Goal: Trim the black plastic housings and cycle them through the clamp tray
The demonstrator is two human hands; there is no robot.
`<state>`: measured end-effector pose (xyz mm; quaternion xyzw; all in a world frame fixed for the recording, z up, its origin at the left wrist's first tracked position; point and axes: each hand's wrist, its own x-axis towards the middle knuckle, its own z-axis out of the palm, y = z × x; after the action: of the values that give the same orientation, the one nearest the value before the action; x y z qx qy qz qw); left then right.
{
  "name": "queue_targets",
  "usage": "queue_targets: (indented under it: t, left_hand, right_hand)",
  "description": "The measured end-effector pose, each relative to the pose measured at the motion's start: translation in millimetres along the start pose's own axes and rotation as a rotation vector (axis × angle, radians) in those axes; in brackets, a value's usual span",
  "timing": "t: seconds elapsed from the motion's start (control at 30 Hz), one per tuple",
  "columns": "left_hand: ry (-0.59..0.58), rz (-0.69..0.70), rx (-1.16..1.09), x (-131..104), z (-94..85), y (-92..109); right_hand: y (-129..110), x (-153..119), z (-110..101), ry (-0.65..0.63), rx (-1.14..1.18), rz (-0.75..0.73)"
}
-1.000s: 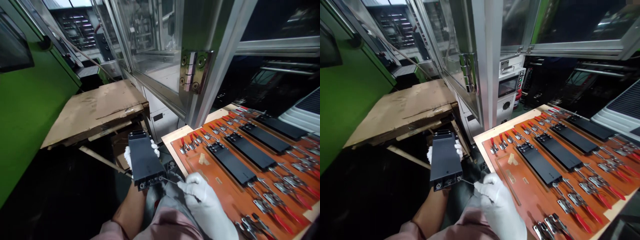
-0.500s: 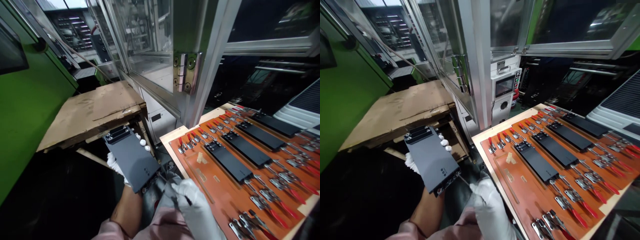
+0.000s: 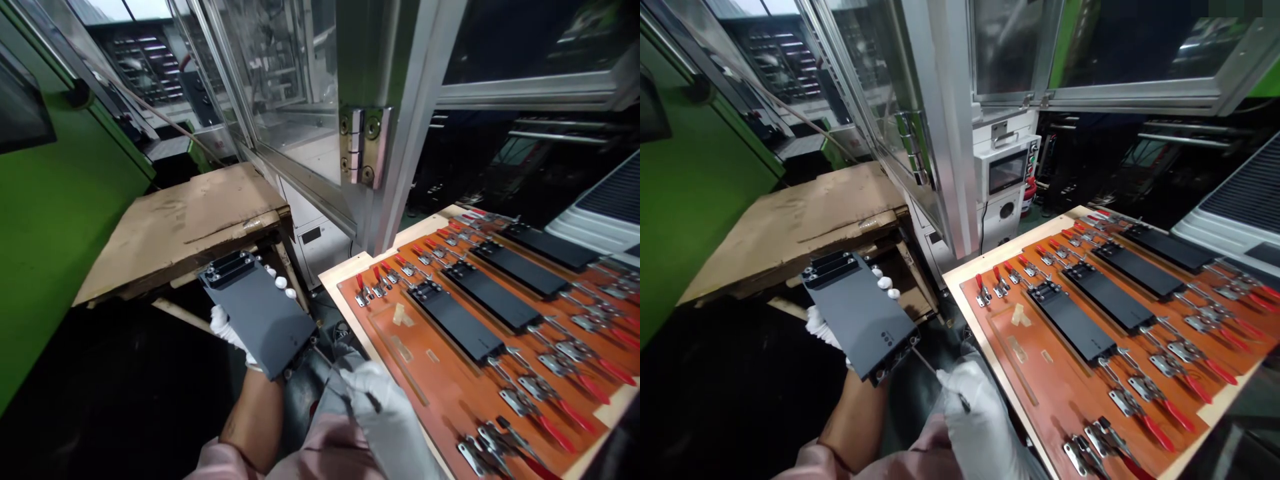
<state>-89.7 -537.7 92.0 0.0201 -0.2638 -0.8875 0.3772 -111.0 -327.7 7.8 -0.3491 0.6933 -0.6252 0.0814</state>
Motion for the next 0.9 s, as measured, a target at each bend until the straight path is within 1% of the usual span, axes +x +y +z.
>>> queue_targets:
  t: [0.07,0.23,0.37,0.47,0.53,0.6,0.67,0.73,0.8,0.9]
  left_hand:
    - [-0.018,0.032,0.0,0.8,-2.4,-0.6]
    - [-0.019,0.032,-0.009,3.2,-7.1,-2.4]
    - [-0.057,0.069,0.006,5.2,-14.7,-1.2]
    - [-0.097,0.039,0.013,4.4,-18.3,0.7]
    - [-0.109,0.032,0.01,3.3,-18.8,1.6]
    - [-0.117,0.04,0.003,2.7,-18.8,2.2]
    - [-0.125,0.05,-0.007,3.1,-19.4,2.0]
    - [-0.131,0.044,-0.016,3.7,-20.1,0.9]
    - [-0.118,0.051,-0.013,3.9,-19.7,-1.2]
    - [-0.064,0.084,-0.005,3.3,-16.4,-3.7]
  right_hand:
    - [-6.8,-5.4,-1.8,-0.016,-0.012,-0.02]
    - [-21.4,-13.2,-0.8,-0.084,-0.102,-0.069]
    - [-20.2,-9.2,3.0,-0.144,-0.131,-0.079]
    - [-16.1,-7.6,3.7,-0.173,-0.111,-0.08]
    - [-15.2,-7.8,3.8,-0.16,-0.104,-0.049]
    - [-16.4,-8.6,4.5,-0.115,-0.108,-0.008]
    - [-18.6,-9.1,5.6,-0.097,-0.105,0.004]
    - [-21.1,-9.1,6.6,-0.117,-0.081,-0.015]
    - [-23.7,-8.6,7.5,-0.106,-0.067,-0.007]
    - [-27.5,-8.2,9.4,-0.075,-0.025,0.072]
